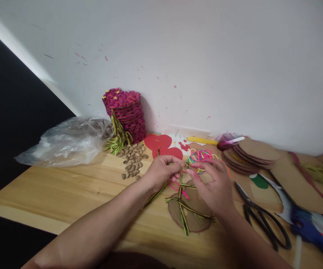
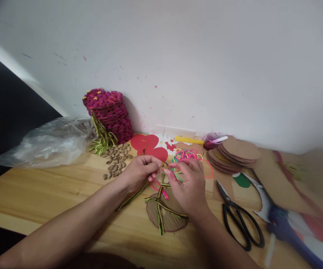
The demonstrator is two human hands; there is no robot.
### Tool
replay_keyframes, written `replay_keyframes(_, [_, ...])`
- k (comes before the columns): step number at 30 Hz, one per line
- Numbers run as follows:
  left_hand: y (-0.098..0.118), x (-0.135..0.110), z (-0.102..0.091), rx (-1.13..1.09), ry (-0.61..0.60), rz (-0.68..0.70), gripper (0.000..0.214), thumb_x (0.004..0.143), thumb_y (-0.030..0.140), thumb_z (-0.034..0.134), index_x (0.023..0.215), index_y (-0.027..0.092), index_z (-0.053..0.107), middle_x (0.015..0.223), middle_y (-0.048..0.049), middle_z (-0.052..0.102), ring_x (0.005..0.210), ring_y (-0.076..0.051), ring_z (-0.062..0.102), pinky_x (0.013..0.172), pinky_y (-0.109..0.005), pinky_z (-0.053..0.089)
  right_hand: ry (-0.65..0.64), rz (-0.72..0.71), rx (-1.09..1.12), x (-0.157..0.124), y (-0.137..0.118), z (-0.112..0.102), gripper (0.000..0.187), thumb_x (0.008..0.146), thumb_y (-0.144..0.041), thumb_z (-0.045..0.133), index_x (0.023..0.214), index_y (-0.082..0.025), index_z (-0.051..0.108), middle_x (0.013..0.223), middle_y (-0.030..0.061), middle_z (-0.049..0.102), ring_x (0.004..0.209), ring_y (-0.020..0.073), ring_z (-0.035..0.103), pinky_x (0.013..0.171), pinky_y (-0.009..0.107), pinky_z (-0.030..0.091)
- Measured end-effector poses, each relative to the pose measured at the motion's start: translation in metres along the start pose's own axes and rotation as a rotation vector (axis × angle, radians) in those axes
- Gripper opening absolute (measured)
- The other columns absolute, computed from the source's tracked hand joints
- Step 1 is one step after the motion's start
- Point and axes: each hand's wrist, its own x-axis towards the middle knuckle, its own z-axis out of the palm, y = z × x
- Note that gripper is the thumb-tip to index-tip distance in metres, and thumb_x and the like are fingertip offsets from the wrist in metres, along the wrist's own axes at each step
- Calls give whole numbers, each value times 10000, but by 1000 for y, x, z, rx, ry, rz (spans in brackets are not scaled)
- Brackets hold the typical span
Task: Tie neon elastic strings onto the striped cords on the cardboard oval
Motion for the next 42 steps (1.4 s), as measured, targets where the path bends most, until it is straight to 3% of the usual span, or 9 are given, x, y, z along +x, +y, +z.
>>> replay_keyframes(7, [2,-1,1,-5,2,7,96,720,199,719,731,121,663,562,20,604,435,-48,512,411,-153,367,-8,13,24,-1,-1,-4,28,829,-215,679,851,-226,693,872,53,638,891,237,586,830,413,472])
replay_keyframes(22, [-1,1,1,-17,-5,15,139,736,237,738,736,125,655,577,23,605,441,-44,502,412,-157,363,8,-46,81,4,-7,-12,109,824,-142,630,868,-230,582,885,51,633,880,234,570,808,412,453])
replay_keyframes(31, [-1,1,0,-41,-21,-12,203,714,293,765,748,120,665,597,11,616,449,-44,502,411,-155,356,-98,45,85,2,-5,-7,84,814,-248,685,872,-218,631,854,43,676,851,230,598,793,392,463])
replay_keyframes(37, [-1,-1,0,-15,-29,-14,172,715,267,758,760,123,675,587,15,611,452,-45,509,410,-151,355,-177,223,259,1,0,-3,69,847,-294,653,848,-225,660,846,28,716,809,211,651,752,360,493])
replay_keyframes(42, [-1,-2,1,23,-50,-23,196,706,285,770,749,115,683,595,6,618,452,-50,515,402,-155,360,-176,226,266,1,0,-4,37,833,-253,634,813,-224,647,822,18,712,785,200,647,740,341,489])
